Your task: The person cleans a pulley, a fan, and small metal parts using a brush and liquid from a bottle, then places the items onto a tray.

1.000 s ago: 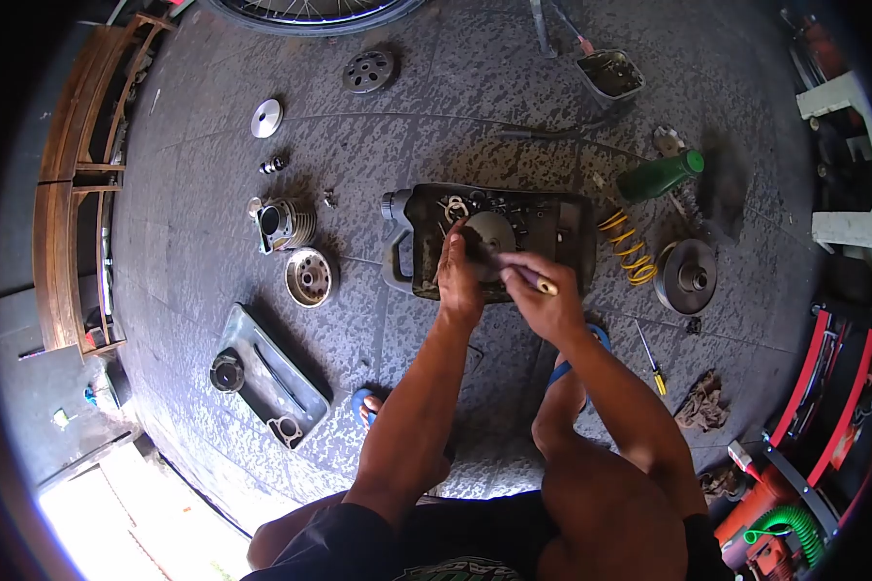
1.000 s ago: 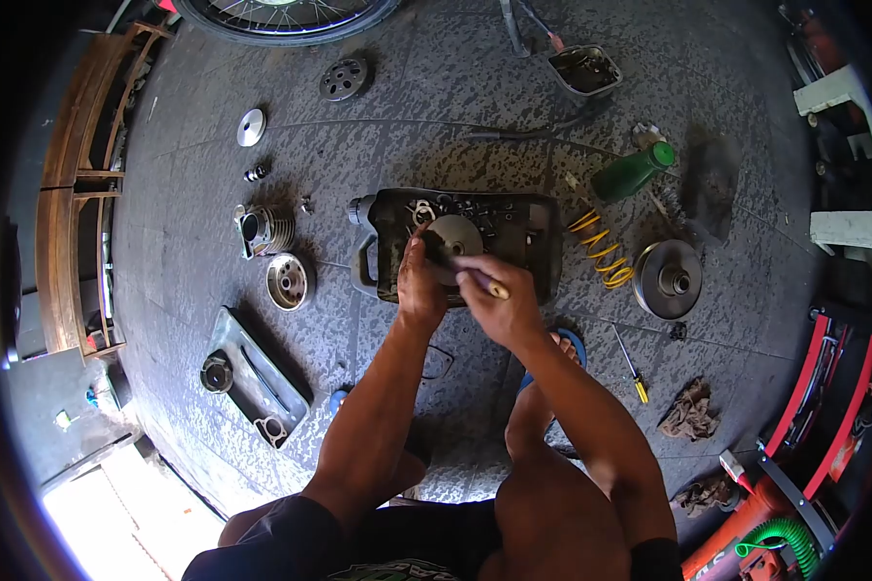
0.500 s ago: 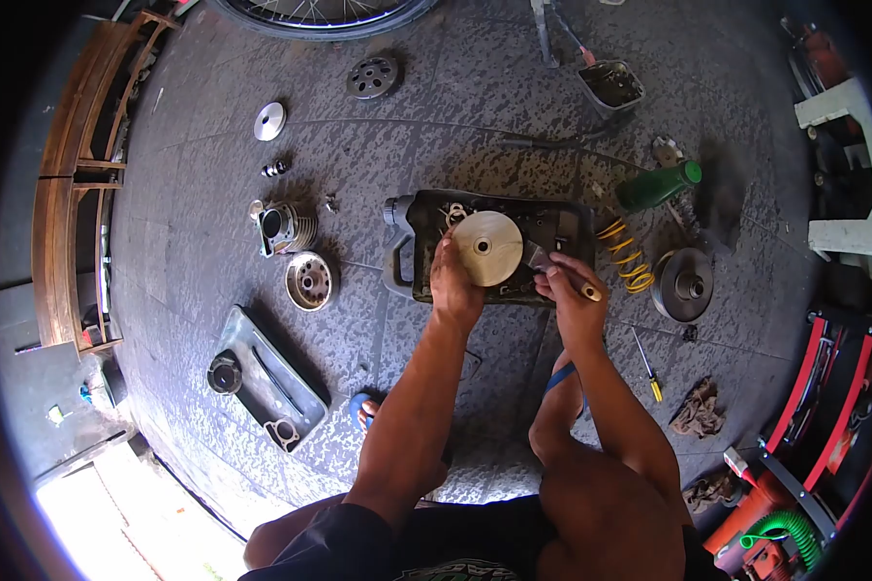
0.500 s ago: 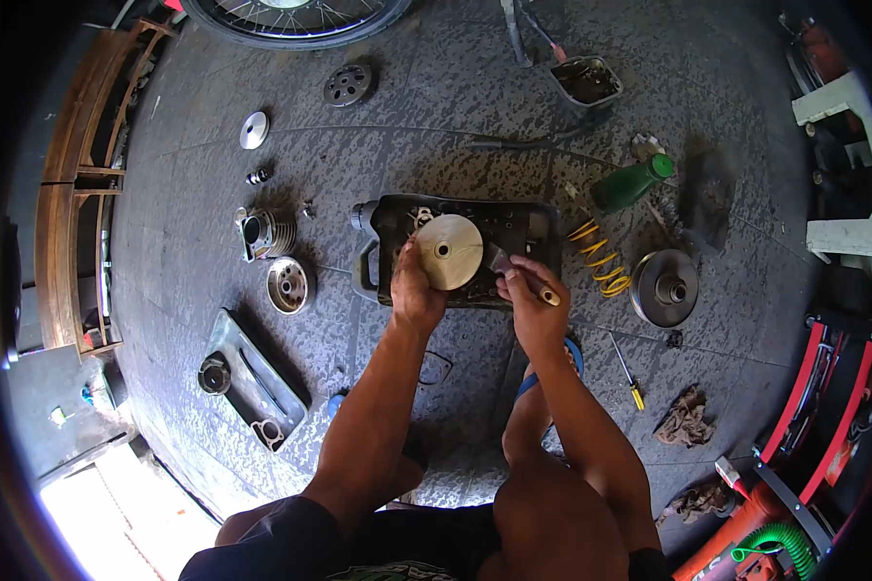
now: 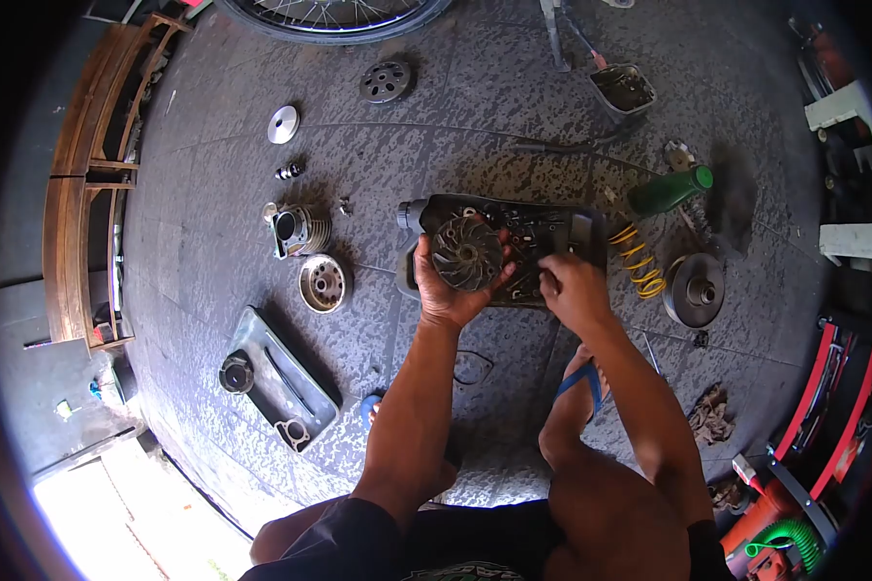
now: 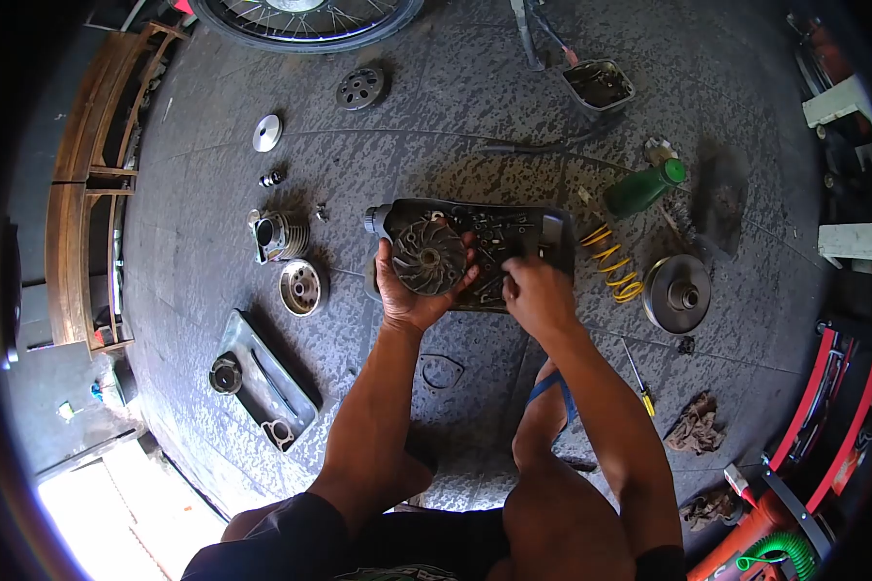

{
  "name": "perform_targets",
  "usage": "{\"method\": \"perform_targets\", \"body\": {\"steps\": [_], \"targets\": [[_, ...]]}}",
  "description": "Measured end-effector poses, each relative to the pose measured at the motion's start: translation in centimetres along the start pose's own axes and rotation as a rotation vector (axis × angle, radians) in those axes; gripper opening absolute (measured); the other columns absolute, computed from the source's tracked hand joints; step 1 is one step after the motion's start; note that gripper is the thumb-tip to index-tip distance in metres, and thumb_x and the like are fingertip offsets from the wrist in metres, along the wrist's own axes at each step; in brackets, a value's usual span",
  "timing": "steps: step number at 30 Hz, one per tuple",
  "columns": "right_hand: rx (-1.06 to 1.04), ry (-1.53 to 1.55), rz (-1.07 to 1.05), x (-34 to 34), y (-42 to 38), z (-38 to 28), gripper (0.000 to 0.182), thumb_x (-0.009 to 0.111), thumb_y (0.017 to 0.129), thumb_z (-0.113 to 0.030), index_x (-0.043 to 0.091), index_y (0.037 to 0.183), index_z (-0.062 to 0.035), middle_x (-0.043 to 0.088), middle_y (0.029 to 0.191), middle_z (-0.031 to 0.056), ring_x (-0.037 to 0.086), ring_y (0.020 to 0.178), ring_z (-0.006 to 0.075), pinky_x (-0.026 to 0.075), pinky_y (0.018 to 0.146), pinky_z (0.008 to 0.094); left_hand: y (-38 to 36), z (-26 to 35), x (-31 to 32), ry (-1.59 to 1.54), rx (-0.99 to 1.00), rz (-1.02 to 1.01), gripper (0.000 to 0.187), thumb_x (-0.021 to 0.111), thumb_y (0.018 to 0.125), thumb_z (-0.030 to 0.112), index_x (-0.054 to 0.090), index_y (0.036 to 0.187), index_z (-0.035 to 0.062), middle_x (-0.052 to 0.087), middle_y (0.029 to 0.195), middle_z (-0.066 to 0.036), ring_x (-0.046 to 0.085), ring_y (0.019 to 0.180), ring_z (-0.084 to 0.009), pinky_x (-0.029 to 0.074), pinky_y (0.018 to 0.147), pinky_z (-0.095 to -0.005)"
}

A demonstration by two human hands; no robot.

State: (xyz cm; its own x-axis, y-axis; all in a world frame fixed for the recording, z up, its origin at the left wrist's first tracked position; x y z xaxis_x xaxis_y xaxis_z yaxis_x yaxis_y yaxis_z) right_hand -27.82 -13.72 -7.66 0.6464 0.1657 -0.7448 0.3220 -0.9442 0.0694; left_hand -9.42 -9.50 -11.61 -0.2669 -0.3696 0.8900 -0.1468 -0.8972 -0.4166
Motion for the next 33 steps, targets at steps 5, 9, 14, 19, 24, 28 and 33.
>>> {"method": "perform_targets", "body": {"steps": [5,9,14,19,24,28,33], "targets": [[0.066,0.123,-0.237,2.1,-0.7,-0.1,0.017,0.07,0.083,-0.01,0.069,0.099,-0.005,0.071,0.086,0.0175,0.071,0.077,0.0319,0.055,0.069,0.0363,0.2,0.2,0.4,0.03,0.019,0.004,0.085,0.059,0.078,0.071,0.052,0.14,0.0141,0.056,0.136,-0.022,0.057,0.119,-0.0385,0.044,0.103,-0.0538],[0.314,0.659,0.018,-0.3,-0.3,-0.3,0.016,0.071,0.086,-0.008,0.067,0.099,0.0006,0.072,0.081,0.0118,0.071,0.07,0.0183,0.055,0.064,0.0323,0.8,0.5,0.4,0.015,0.062,-0.049,0.076,0.06,0.08,0.061,0.054,0.138,0.0138,0.058,0.134,-0.021,0.058,0.12,-0.039,0.045,0.104,-0.0542],[0.555,1.056,-0.239,1.7,-0.8,-3.4,0.013,0.071,0.088,-0.008,0.068,0.096,0.0011,0.072,0.081,0.0107,0.069,0.069,0.0145,0.055,0.066,0.0288,1.2,-0.8,2.2,0.066,0.1,0.039,0.068,0.057,0.085,0.056,0.054,0.136,0.0109,0.063,0.127,-0.019,0.061,0.115,-0.0364,0.046,0.102,-0.05],[0.268,0.757,-0.087,1.0,-1.2,-4.9,0.013,0.069,0.089,-0.008,0.068,0.099,-0.0004,0.071,0.082,0.0089,0.069,0.071,0.0121,0.055,0.064,0.027,1.1,-0.8,1.8,0.157,0.104,-0.014,0.065,0.052,0.092,0.058,0.056,0.134,0.0086,0.065,0.124,-0.015,0.062,0.112,-0.0323,0.046,0.103,-0.0474],[0.229,0.616,0.082,-0.3,-0.3,-4.6,0.011,0.071,0.087,-0.01,0.069,0.096,-0.0037,0.074,0.085,0.0102,0.073,0.08,0.0164,0.057,0.07,0.0299,1.2,-1.1,1.4,0.073,0.046,0.033,0.065,0.049,0.093,0.057,0.057,0.133,0.0062,0.064,0.127,-0.016,0.059,0.119,-0.0342,0.042,0.109,-0.0472],[0.212,0.788,-0.113,1.5,-0.8,-4.7,0.012,0.07,0.088,-0.01,0.069,0.098,-0.0038,0.073,0.085,0.0118,0.073,0.082,0.0168,0.057,0.07,0.0311,1.8,-0.7,0.0,0.126,0.057,0.042,0.068,0.049,0.091,0.06,0.058,0.133,0.0065,0.065,0.126,-0.016,0.059,0.119,-0.034,0.041,0.108,-0.0475],[0.043,0.238,0.193,-0.6,0.9,-0.6,0.017,0.073,0.085,-0.013,0.069,0.099,-0.0047,0.072,0.088,0.0174,0.074,0.082,0.0282,0.057,0.071,0.0326,0.7,1.1,-0.6,0.149,0.077,0.104,0.076,0.051,0.085,0.066,0.058,0.133,0.0083,0.064,0.128,-0.015,0.06,0.117,-0.0323,0.043,0.102,-0.0492]]}}
Point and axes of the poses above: each hand's wrist, its own y-axis towards the middle knuckle, its own x-axis out of the palm, z = x × y, the point moved 6 cm from there along y, towards the middle knuckle
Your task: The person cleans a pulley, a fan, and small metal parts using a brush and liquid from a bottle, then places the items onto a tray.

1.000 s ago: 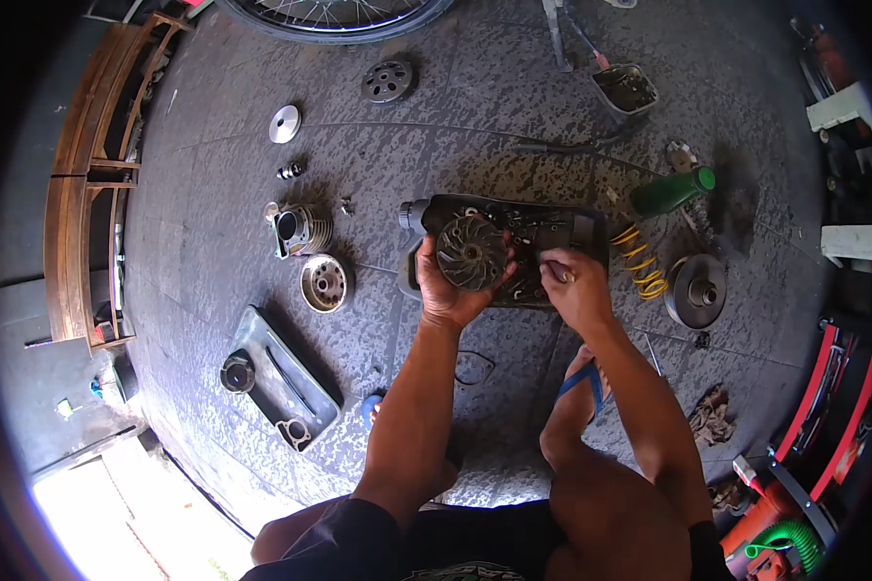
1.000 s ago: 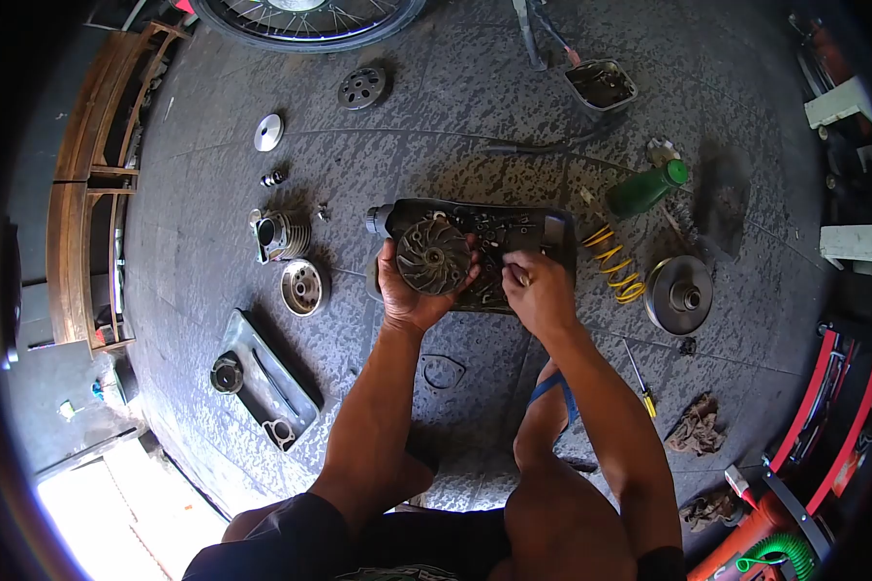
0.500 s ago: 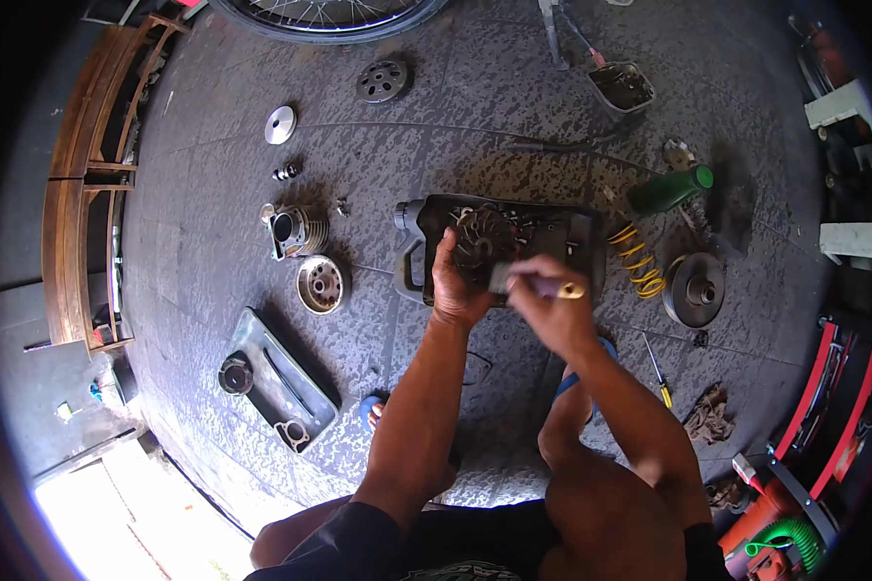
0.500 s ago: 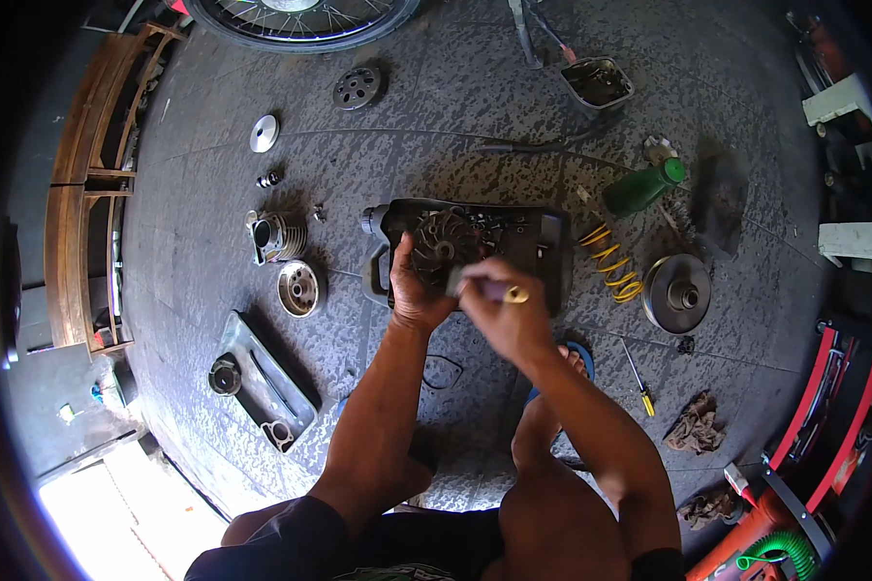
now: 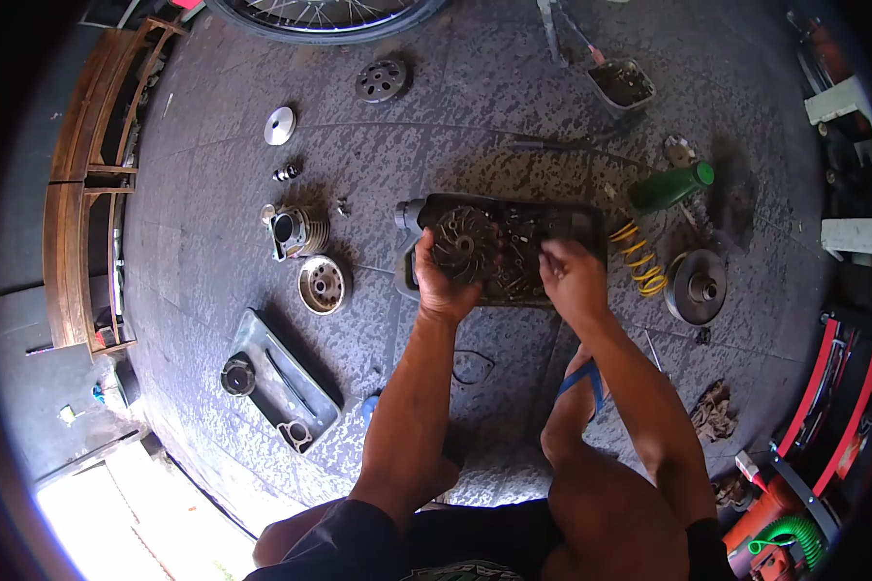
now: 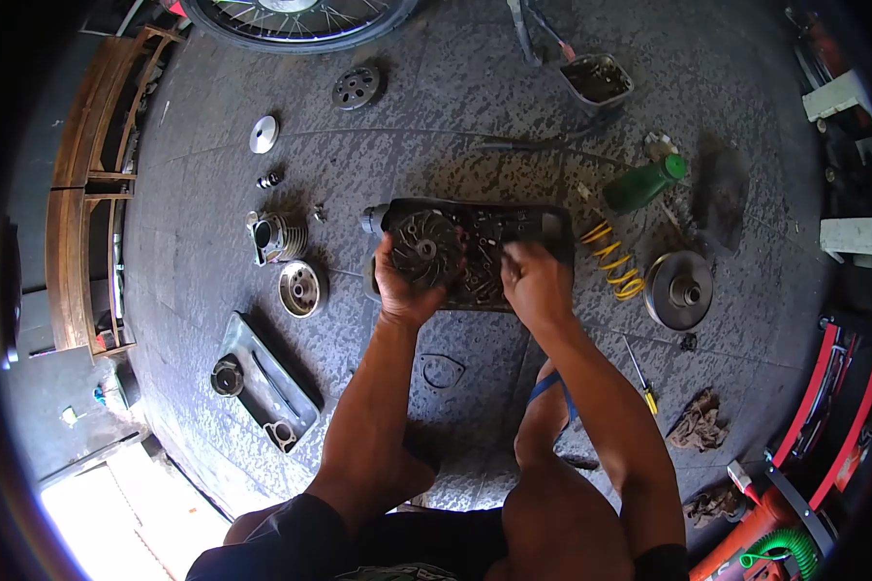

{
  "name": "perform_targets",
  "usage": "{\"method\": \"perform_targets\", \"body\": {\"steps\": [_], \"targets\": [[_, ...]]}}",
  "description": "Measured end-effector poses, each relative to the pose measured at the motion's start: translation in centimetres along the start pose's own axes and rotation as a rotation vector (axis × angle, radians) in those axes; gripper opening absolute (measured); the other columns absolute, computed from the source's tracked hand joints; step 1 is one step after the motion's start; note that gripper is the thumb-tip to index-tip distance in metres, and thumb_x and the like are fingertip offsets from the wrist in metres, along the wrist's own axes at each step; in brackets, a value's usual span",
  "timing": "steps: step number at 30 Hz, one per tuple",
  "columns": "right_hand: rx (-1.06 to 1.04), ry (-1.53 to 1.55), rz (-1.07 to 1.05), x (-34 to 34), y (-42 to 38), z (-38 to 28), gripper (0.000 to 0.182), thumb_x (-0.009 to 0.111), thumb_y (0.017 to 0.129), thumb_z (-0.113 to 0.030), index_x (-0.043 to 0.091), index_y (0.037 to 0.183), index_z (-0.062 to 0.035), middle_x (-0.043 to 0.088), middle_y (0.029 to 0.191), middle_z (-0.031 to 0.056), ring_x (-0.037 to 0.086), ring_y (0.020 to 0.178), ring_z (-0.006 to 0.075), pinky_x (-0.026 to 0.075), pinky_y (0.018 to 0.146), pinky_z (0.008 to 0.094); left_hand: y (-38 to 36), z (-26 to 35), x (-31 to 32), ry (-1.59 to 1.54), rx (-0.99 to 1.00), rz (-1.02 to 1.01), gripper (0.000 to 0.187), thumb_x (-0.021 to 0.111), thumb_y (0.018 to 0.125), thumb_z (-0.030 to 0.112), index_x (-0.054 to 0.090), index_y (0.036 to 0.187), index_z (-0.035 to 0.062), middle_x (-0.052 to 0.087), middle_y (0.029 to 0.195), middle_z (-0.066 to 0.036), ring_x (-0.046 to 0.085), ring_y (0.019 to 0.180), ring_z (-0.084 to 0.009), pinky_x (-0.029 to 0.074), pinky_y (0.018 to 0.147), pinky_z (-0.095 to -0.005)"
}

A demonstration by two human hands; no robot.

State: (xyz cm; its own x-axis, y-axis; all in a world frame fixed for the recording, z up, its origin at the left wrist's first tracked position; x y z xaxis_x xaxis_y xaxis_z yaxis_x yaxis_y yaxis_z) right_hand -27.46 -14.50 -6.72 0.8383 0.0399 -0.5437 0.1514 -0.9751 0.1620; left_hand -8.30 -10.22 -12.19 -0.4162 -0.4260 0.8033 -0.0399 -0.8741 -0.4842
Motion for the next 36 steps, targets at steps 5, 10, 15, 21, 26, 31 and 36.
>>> {"method": "perform_targets", "body": {"steps": [5,10,15,21,26,31,36], "targets": [[0.097,0.18,-0.138,-0.2,-0.3,-3.5,0.013,0.072,0.085,-0.009,0.07,0.096,-0.0035,0.072,0.085,0.0168,0.074,0.077,0.0278,0.057,0.067,0.0324,0.0,-0.1,0.1,-0.067,-0.034,0.006,0.074,0.055,0.083,0.065,0.058,0.134,0.0106,0.063,0.13,-0.014,0.059,0.119,-0.0329,0.044,0.103,-0.0507],[0.421,0.595,-0.254,3.3,-1.0,-2.0,0.012,0.071,0.087,-0.009,0.07,0.095,-0.0005,0.073,0.085,0.0117,0.073,0.075,0.0178,0.057,0.069,0.0305,0.3,-1.2,0.8,-0.132,0.03,-0.078,0.069,0.059,0.08,0.054,0.058,0.135,0.012,0.062,0.132,-0.014,0.057,0.122,-0.0348,0.04,0.109,-0.0507],[0.323,0.613,-0.378,3.0,-2.2,-4.8,0.014,0.071,0.088,-0.011,0.069,0.096,0.0006,0.074,0.084,0.011,0.072,0.076,0.0159,0.057,0.069,0.0293,0.2,-1.4,-0.1,-0.071,-0.003,-0.022,0.069,0.055,0.079,0.051,0.057,0.136,0.0116,0.062,0.133,-0.015,0.057,0.123,-0.0356,0.039,0.11,-0.0504],[0.296,0.457,-0.216,2.5,-1.7,-3.9,0.017,0.07,0.091,-0.009,0.066,0.103,0.0021,0.071,0.083,0.0086,0.069,0.07,0.0125,0.056,0.063,0.0253,0.2,-1.3,0.5,-0.052,0.007,-0.052,0.067,0.056,0.08,0.048,0.058,0.135,0.0102,0.062,0.132,-0.015,0.058,0.121,-0.0357,0.04,0.109,-0.0489],[0.334,0.459,-0.216,2.3,0.0,-2.0,0.014,0.072,0.086,-0.012,0.068,0.094,-0.0009,0.073,0.081,0.0143,0.073,0.072,0.0221,0.057,0.063,0.0316,0.9,-0.6,-0.3,-0.096,0.045,-0.026,0.071,0.056,0.079,0.051,0.055,0.138,0.0102,0.061,0.133,-0.018,0.058,0.121,-0.0376,0.042,0.107,-0.0497],[-0.12,-0.271,-0.221,1.5,0.3,0.5,0.012,0.072,0.084,-0.012,0.07,0.094,-0.0075,0.072,0.082,0.0149,0.07,0.073,0.0366,0.056,0.064,0.0387,-0.1,0.8,0.3,-0.025,-0.104,-0.079,0.074,0.052,0.081,0.056,0.053,0.139,0.0104,0.059,0.136,-0.019,0.058,0.122,-0.0385,0.041,0.106,-0.0567],[0.102,-0.01,-0.423,0.1,2.3,-2.5,0.015,0.075,0.082,-0.008,0.072,0.097,-0.0068,0.071,0.093,0.0115,0.07,0.079,0.0195,0.055,0.071,0.0325,-0.4,0.6,1.2,-0.002,-0.275,-0.077,0.072,0.046,0.085,0.06,0.054,0.138,0.0108,0.06,0.134,-0.019,0.058,0.122,-0.0385,0.042,0.103,-0.0613]]}}
Point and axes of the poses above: each hand's wrist, its own y-axis towards the middle knuckle, its own x-axis out of the palm, z = x × y, the point moved 6 cm from there along y, towards the middle knuckle
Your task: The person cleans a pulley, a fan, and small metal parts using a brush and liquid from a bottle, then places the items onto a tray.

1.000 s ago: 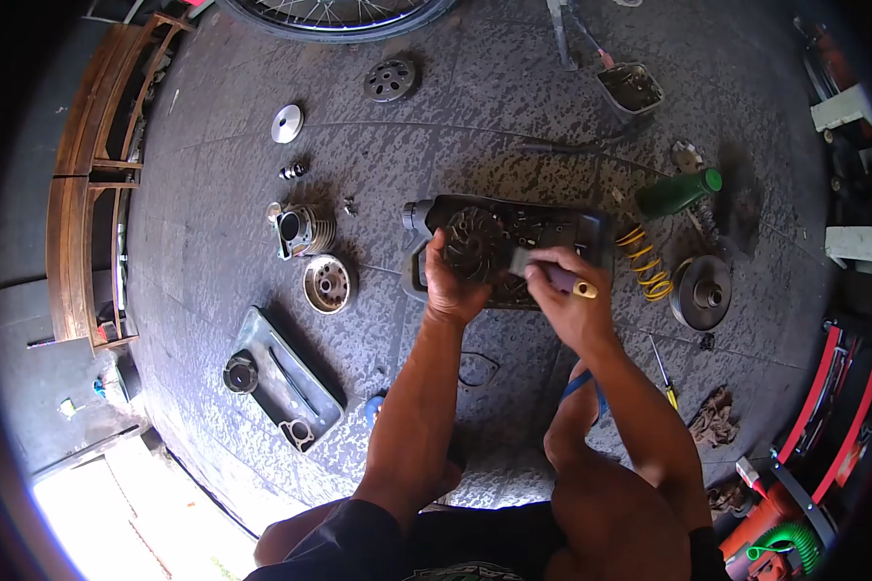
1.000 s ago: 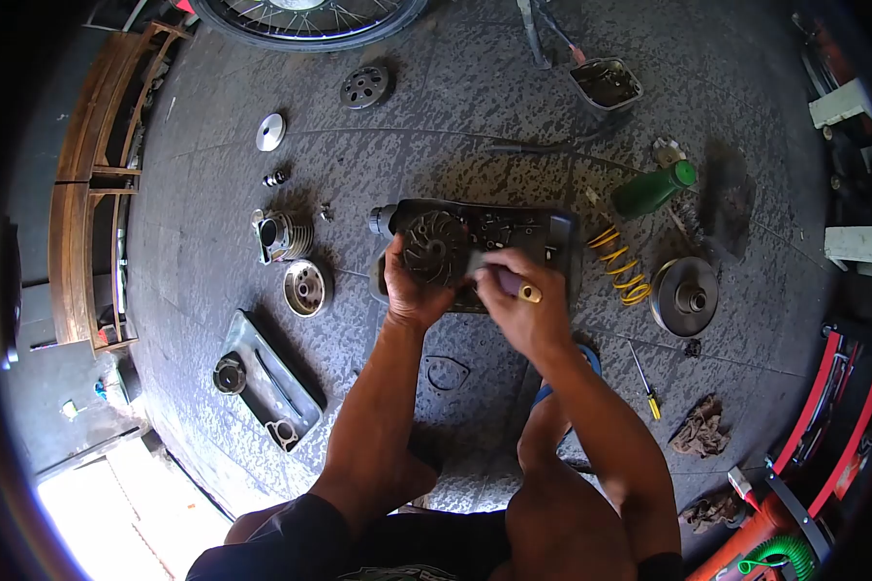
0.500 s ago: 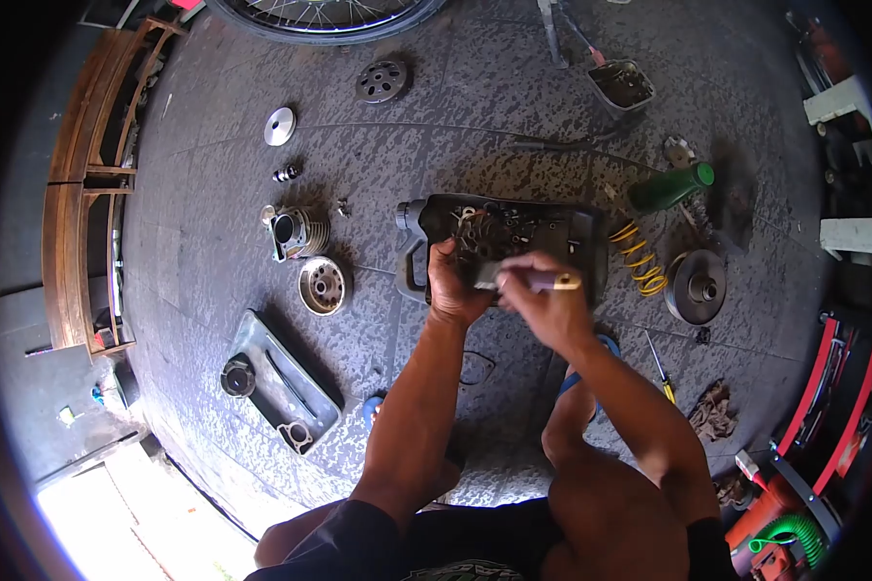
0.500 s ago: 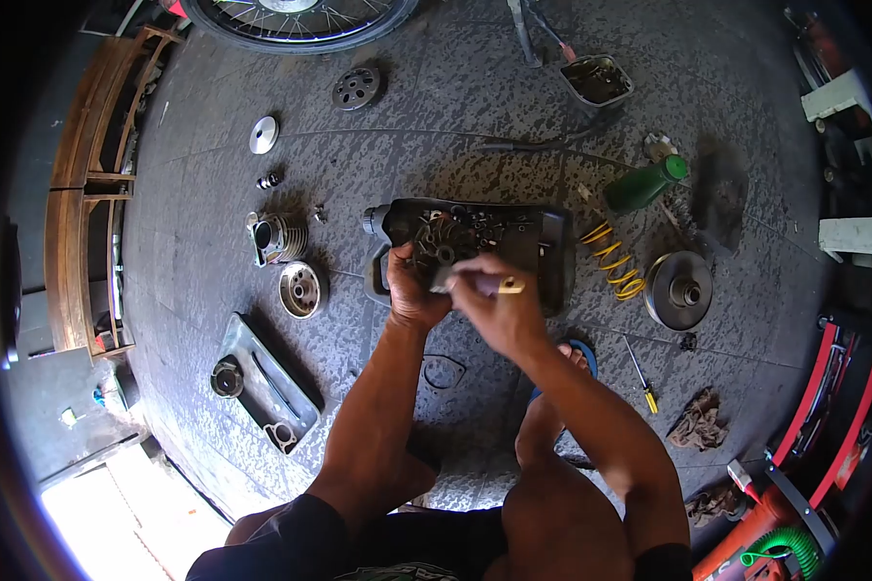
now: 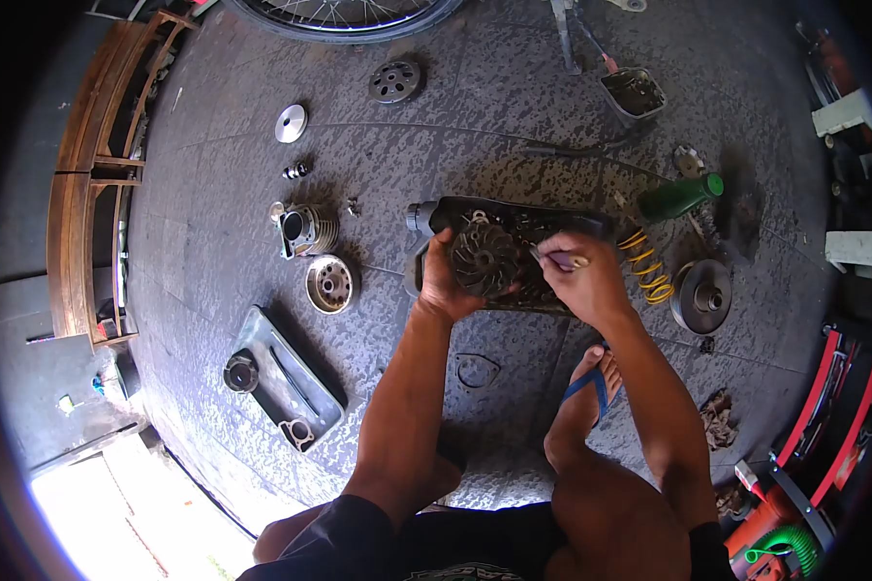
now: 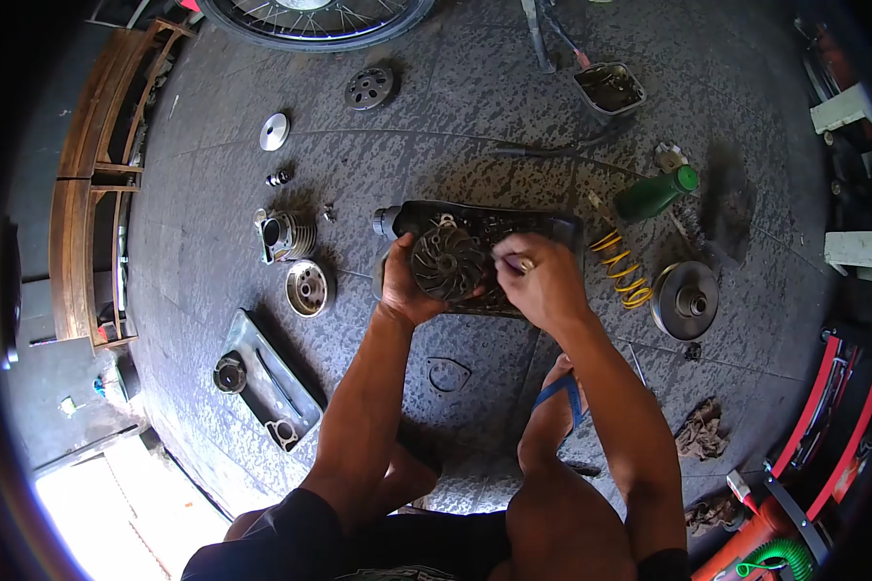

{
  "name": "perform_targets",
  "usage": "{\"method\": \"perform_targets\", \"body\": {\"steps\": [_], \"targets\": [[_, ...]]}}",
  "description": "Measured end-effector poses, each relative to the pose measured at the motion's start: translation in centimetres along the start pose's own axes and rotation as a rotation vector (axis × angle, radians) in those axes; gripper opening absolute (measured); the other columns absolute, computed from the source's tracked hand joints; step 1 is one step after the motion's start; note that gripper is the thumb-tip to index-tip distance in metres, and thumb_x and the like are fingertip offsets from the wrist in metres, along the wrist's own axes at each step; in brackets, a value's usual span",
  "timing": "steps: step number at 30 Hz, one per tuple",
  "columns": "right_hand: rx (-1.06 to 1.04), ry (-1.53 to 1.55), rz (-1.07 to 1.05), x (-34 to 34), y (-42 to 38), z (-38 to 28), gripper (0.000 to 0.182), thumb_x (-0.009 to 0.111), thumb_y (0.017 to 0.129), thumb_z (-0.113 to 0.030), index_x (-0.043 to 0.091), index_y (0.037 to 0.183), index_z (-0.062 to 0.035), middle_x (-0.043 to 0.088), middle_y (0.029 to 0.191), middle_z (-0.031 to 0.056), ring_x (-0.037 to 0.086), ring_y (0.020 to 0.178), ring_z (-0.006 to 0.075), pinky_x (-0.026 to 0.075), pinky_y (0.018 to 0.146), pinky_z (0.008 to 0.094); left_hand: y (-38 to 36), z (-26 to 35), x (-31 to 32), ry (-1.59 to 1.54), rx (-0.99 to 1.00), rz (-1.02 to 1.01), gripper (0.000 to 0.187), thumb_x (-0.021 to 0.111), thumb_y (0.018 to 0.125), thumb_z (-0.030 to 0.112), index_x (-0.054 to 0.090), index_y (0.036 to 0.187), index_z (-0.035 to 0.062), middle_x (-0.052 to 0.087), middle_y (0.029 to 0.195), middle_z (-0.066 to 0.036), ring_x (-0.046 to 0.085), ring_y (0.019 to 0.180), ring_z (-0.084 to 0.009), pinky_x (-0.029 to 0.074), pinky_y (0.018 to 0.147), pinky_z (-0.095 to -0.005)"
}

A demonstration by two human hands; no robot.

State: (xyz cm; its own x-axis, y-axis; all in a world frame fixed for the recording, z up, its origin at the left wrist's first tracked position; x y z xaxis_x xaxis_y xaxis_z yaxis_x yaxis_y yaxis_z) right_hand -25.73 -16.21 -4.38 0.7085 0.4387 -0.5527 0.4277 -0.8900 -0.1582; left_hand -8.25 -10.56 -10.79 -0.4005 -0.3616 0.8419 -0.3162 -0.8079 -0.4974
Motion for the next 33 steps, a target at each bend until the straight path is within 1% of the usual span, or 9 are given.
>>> {"method": "perform_targets", "body": {"steps": [2,9,13,17,19,22,26,29,33], "targets": [[-0.134,0.382,-0.007,-1.0,0.2,-4.2,0.016,0.075,0.083,-0.008,0.072,0.098,-0.0052,0.071,0.093,0.0109,0.071,0.081,0.0192,0.056,0.071,0.0321,0.3,-1.0,0.2,0.047,-0.092,0.127,0.064,0.038,0.092,0.058,0.059,0.13,0.0115,0.064,0.126,-0.016,0.062,0.115,-0.0346,0.047,0.097,-0.059],[-0.136,0.267,-0.167,1.5,0.1,-2.9,0.012,0.071,0.085,-0.004,0.071,0.097,-0.0033,0.073,0.091,0.012,0.073,0.082,0.023,0.057,0.073,0.0324,1.3,-1.5,0.2,0.043,-0.115,0.031,0.061,0.031,0.099,0.045,0.057,0.132,0.002,0.064,0.128,-0.015,0.062,0.116,-0.032,0.046,0.105,-0.0472],[-0.293,0.378,0.179,-0.9,1.0,-4.7,0.01,0.073,0.083,-0.008,0.072,0.092,-0.005,0.073,0.087,0.0116,0.073,0.077,0.0215,0.057,0.071,0.0328,0.2,-2.3,2.3,0.118,-0.158,0.174,0.062,0.032,0.099,0.051,0.058,0.133,0.0057,0.064,0.128,-0.015,0.062,0.115,-0.032,0.046,0.104,-0.0489],[-0.232,0.139,-0.27,1.0,0.5,-3.3,0.012,0.073,0.085,-0.008,0.072,0.096,-0.0049,0.074,0.09,0.0107,0.072,0.085,0.0198,0.056,0.075,0.0312,1.4,-2.5,-0.3,0.099,-0.206,0.141,0.063,0.03,0.099,0.057,0.059,0.132,0.0119,0.067,0.123,-0.012,0.061,0.114,-0.0325,0.046,0.098,-0.0568],[-0.281,0.181,-0.223,1.3,0.6,-2.9,0.011,0.073,0.085,-0.008,0.072,0.095,-0.0059,0.074,0.089,0.0095,0.072,0.082,0.02,0.056,0.072,0.0303,1.3,-2.4,-0.1,0.091,-0.218,0.08,0.062,0.033,0.098,0.056,0.059,0.132,0.0111,0.066,0.124,-0.013,0.062,0.114,-0.0325,0.046,0.099,-0.0554],[-0.237,0.295,0.372,-1.1,1.0,-2.2,0.013,0.076,0.083,-0.01,0.072,0.094,-0.0041,0.073,0.088,0.0097,0.072,0.078,0.0183,0.056,0.068,0.0299,0.7,-2.5,1.2,0.131,-0.237,0.052,0.058,0.038,0.098,0.052,0.06,0.132,0.0101,0.067,0.124,-0.013,0.064,0.112,-0.0326,0.046,0.103,-0.053],[-0.211,0.348,0.027,1.3,-1.2,-2.4,0.011,0.072,0.085,-0.008,0.071,0.096,-0.0059,0.073,0.089,0.0115,0.072,0.081,0.0193,0.055,0.069,0.0299,1.7,-2.5,0.2,0.135,-0.227,0.191,0.059,0.031,0.099,0.052,0.064,0.123,0.01,0.069,0.115,-0.013,0.066,0.105,-0.0333,0.052,0.09,-0.0555],[0.031,0.362,0.104,1.3,-0.6,0.7,0.009,0.073,0.085,-0.01,0.071,0.093,-0.0066,0.073,0.088,0.0114,0.072,0.078,0.0196,0.055,0.068,0.0318,1.0,-2.0,0.0,0.152,-0.202,0.184,0.061,0.027,0.099,0.052,0.065,0.121,0.0091,0.07,0.113,-0.014,0.066,0.104,-0.0346,0.052,0.089,-0.055],[-0.161,-0.163,0.328,1.6,-0.5,3.9,0.007,0.071,0.083,-0.009,0.068,0.088,-0.0055,0.07,0.078,0.0136,0.07,0.068,0.0311,0.055,0.062,0.0349,0.6,-1.3,-0.6,0.126,-0.162,0.125,0.064,0.027,0.098,0.053,0.058,0.133,0.0095,0.065,0.127,-0.017,0.061,0.116,-0.0371,0.045,0.101,-0.0581]]}}
Point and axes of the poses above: each hand's wrist, its own y-axis towards the middle knuckle, its own x-axis out of the palm, z = x × y, the point moved 6 cm from there along y, towards the middle knuckle
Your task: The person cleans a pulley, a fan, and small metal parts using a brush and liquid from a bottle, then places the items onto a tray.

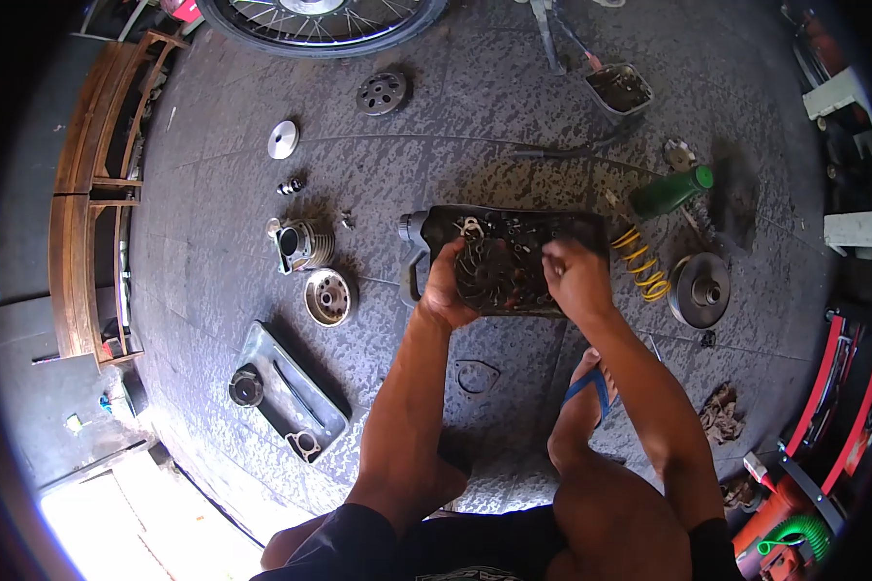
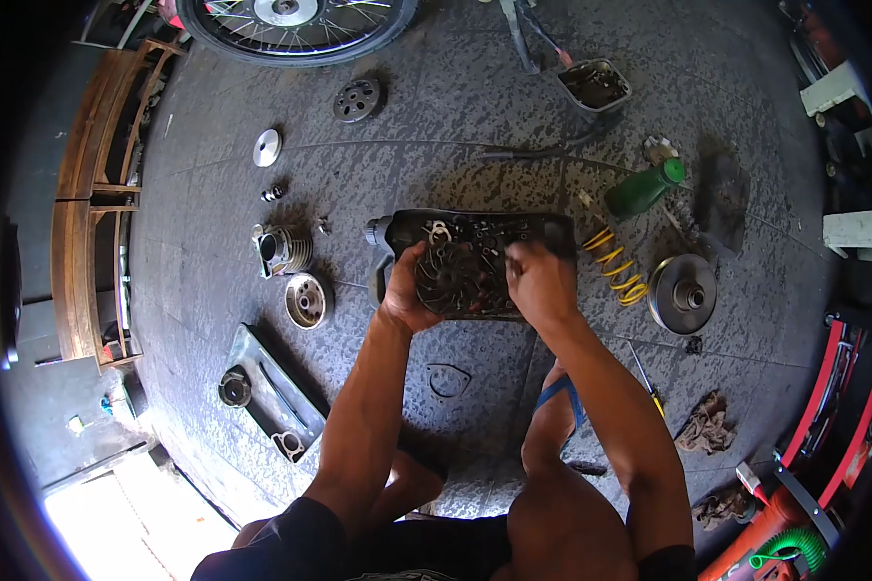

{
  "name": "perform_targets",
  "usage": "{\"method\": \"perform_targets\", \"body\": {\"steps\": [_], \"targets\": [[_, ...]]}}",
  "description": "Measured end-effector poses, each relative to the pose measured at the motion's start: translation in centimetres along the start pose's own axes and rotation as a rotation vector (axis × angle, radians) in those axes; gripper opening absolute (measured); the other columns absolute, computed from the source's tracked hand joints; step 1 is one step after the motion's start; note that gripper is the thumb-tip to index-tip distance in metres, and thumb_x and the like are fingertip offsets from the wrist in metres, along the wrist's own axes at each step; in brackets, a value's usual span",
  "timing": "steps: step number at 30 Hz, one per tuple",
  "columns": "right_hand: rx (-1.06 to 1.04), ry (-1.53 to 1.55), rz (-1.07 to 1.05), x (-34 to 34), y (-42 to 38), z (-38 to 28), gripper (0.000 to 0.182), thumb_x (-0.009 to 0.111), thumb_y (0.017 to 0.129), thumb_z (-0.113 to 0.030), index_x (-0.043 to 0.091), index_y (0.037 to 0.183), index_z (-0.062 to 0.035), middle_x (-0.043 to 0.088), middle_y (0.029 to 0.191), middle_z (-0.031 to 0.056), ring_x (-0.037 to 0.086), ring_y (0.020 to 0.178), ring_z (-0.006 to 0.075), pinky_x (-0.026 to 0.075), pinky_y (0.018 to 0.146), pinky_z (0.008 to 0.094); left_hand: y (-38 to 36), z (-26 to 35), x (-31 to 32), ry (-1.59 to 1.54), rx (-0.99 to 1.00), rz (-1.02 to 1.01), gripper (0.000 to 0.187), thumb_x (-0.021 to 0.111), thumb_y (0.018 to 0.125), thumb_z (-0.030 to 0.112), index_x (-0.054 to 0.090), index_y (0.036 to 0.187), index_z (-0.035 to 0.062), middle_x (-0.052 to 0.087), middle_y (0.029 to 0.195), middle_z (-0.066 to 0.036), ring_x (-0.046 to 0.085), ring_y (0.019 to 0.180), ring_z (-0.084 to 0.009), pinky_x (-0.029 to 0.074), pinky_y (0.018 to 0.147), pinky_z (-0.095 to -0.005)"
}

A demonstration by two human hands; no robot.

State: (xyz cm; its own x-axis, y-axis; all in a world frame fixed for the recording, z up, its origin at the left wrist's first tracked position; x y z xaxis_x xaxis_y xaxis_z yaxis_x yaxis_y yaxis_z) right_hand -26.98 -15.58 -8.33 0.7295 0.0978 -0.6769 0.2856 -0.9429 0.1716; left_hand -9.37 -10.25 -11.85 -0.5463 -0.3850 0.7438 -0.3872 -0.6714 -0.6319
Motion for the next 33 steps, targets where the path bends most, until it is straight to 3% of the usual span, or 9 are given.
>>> {"method": "perform_targets", "body": {"steps": [5,7,12,14,18,23,26,30,33], "targets": [[0.251,0.198,-0.232,-0.6,0.4,-2.7,0.008,0.068,0.085,-0.009,0.068,0.092,-0.0055,0.071,0.085,0.0135,0.071,0.073,0.0304,0.056,0.066,0.035,-0.5,0.2,1.4,-0.006,0.017,0.06,0.061,0.03,0.098,0.054,0.059,0.131,0.0107,0.067,0.121,-0.016,0.063,0.109,-0.0354,0.048,0.094,-0.0561],[0.152,0.721,-0.2,-0.7,1.5,-4.8,0.012,0.069,0.085,-0.008,0.068,0.095,-0.004,0.072,0.083,0.0115,0.073,0.075,0.0235,0.056,0.068,0.0318,-0.4,-0.1,1.4,-0.019,0.021,0.134,0.061,0.028,0.099,0.054,0.061,0.128,0.0115,0.069,0.115,-0.015,0.065,0.103,-0.0339,0.051,0.088,-0.0539],[0.276,0.541,0.022,-1.9,2.6,-4.3,0.012,0.068,0.087,-0.007,0.069,0.098,-0.002,0.073,0.089,0.0107,0.072,0.084,0.0149,0.056,0.076,0.0293,0.2,-0.1,0.9,0.036,0.037,-0.006,0.056,0.04,0.097,0.054,0.062,0.128,0.013,0.067,0.122,-0.014,0.063,0.111,-0.0335,0.048,0.095,-0.0566],[0.18,0.681,-0.286,-0.5,1.1,-6.5,0.011,0.069,0.088,-0.007,0.069,0.098,-0.0019,0.073,0.086,0.0115,0.072,0.084,0.0139,0.057,0.076,0.0293,0.2,0.1,0.1,0.038,0.033,0.074,0.056,0.042,0.096,0.054,0.063,0.127,0.0124,0.067,0.121,-0.013,0.064,0.108,-0.033,0.049,0.094,-0.0548],[0.198,0.509,0.109,-2.2,1.5,-4.9,0.013,0.07,0.087,-0.006,0.069,0.098,-0.002,0.074,0.092,0.0105,0.073,0.085,0.0167,0.058,0.076,0.031,-0.2,-0.2,0.9,0.06,-0.001,-0.021,0.055,0.043,0.095,0.054,0.065,0.123,0.0117,0.068,0.119,-0.013,0.065,0.106,-0.0322,0.05,0.095,-0.0526],[0.285,0.861,-0.306,0.8,0.4,-5.2,0.015,0.069,0.086,-0.009,0.069,0.097,0.0014,0.074,0.084,0.0108,0.073,0.078,0.0181,0.058,0.07,0.0328,-0.9,-0.2,0.4,0.038,0.03,0.077,0.057,0.041,0.096,0.052,0.062,0.128,0.0088,0.068,0.117,-0.015,0.065,0.107,-0.0333,0.05,0.095,-0.0542],[0.139,0.348,0.026,-0.6,0.9,-2.3,0.01,0.07,0.084,-0.008,0.069,0.093,-0.0051,0.072,0.082,0.0152,0.072,0.072,0.0265,0.057,0.066,0.0334,-1.7,0.5,-0.1,0.039,0.05,-0.018,0.06,0.041,0.095,0.052,0.06,0.131,0.008,0.067,0.121,-0.016,0.064,0.108,-0.0344,0.05,0.093,-0.0541],[0.062,-0.069,-0.221,1.2,-0.8,-1.2,0.018,0.07,0.084,-0.007,0.068,0.101,-0.0087,0.071,0.082,0.0158,0.073,0.078,0.0278,0.055,0.067,0.0352,-1.6,1.1,0.0,-0.008,0.136,0.019,0.06,0.044,0.093,0.054,0.059,0.132,0.0109,0.066,0.123,-0.016,0.064,0.108,-0.0343,0.051,0.092,-0.0535],[0.179,0.245,-0.144,0.0,0.4,-3.0,0.015,0.071,0.085,-0.008,0.068,0.099,-0.0058,0.072,0.087,0.0145,0.073,0.08,0.0253,0.056,0.069,0.0339,-1.3,0.9,-0.1,-0.017,0.117,-0.001,0.06,0.046,0.092,0.055,0.059,0.132,0.0115,0.066,0.123,-0.015,0.064,0.108,-0.0341,0.05,0.093,-0.0529]]}}
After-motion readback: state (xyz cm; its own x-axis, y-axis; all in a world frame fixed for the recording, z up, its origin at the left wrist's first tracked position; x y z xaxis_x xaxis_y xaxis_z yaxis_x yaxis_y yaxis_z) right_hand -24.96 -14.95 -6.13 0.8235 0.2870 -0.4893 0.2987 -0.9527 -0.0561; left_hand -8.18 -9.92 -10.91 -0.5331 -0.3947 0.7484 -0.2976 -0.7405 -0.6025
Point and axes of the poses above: each hand's wrist, its own y-axis towards the middle knuckle, its own x-axis out of the palm, z = x × y, the point moved 6 cm from there along y, towards the middle knuckle
